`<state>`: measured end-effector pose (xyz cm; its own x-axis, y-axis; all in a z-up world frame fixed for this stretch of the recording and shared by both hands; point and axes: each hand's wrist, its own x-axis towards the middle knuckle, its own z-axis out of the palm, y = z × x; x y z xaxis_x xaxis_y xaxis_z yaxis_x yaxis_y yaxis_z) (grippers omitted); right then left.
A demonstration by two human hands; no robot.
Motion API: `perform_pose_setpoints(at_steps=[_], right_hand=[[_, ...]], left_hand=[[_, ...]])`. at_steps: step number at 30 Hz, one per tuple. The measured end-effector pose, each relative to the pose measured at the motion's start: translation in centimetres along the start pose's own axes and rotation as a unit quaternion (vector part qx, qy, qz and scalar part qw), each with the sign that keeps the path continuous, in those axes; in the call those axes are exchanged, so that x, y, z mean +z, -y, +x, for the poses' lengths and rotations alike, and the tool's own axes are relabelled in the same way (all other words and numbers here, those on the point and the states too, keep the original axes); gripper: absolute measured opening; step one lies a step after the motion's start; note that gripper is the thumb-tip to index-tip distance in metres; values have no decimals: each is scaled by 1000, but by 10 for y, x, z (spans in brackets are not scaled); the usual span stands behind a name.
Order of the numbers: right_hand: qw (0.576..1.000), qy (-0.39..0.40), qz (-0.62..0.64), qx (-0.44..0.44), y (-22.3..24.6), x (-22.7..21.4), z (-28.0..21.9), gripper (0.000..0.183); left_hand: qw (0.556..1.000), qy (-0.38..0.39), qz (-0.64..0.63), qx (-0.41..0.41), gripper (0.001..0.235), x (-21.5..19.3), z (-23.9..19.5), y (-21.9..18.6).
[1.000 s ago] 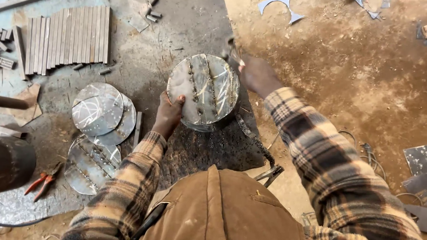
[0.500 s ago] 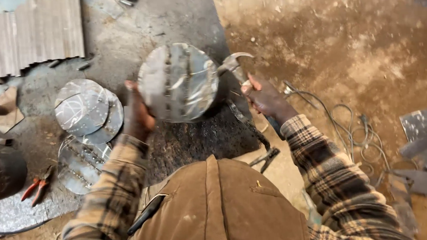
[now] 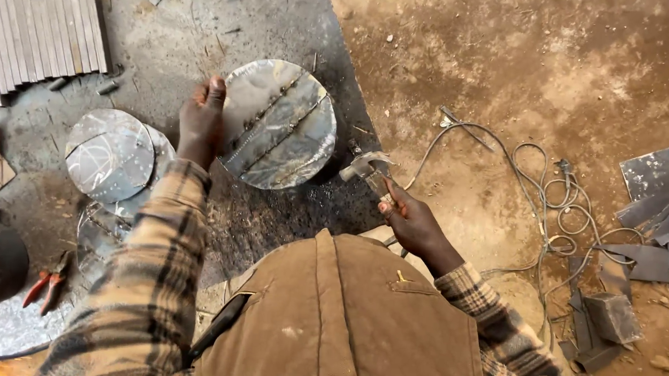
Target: Hammering metal plates and a curved metal component to shape or clean them.
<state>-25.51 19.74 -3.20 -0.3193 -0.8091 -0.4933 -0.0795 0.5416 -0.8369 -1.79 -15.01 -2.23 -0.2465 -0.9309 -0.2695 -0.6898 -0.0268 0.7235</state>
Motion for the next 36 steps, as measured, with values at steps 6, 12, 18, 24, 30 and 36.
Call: perform_pose_setpoints(at_steps=[6,12,18,24,30,36], right_hand=[[988,-64,-134,37,74,-18,-11,61],[925,-168,-99,-327,130,-29,12,55],[910,-195,-176,-321,111,-13,78,50],[921,-155,-197,-297,139,-40,87,49],[897,-186,-254,-310,119,-18,106,53],[932,-135,-261,-213,144,-35,89,47]], left_hand=[[950,-76,240,186,72,20,-43,-59],[859,-138,327,369,93,78,-28,-19],[911,-87,194,352,82,77,-25,-17],[908,-93,165,373,91,79,-20,-11],[909,-90,147,379,92,80,-24,-10],[916,-94,132,367,92,78,-23,-10]])
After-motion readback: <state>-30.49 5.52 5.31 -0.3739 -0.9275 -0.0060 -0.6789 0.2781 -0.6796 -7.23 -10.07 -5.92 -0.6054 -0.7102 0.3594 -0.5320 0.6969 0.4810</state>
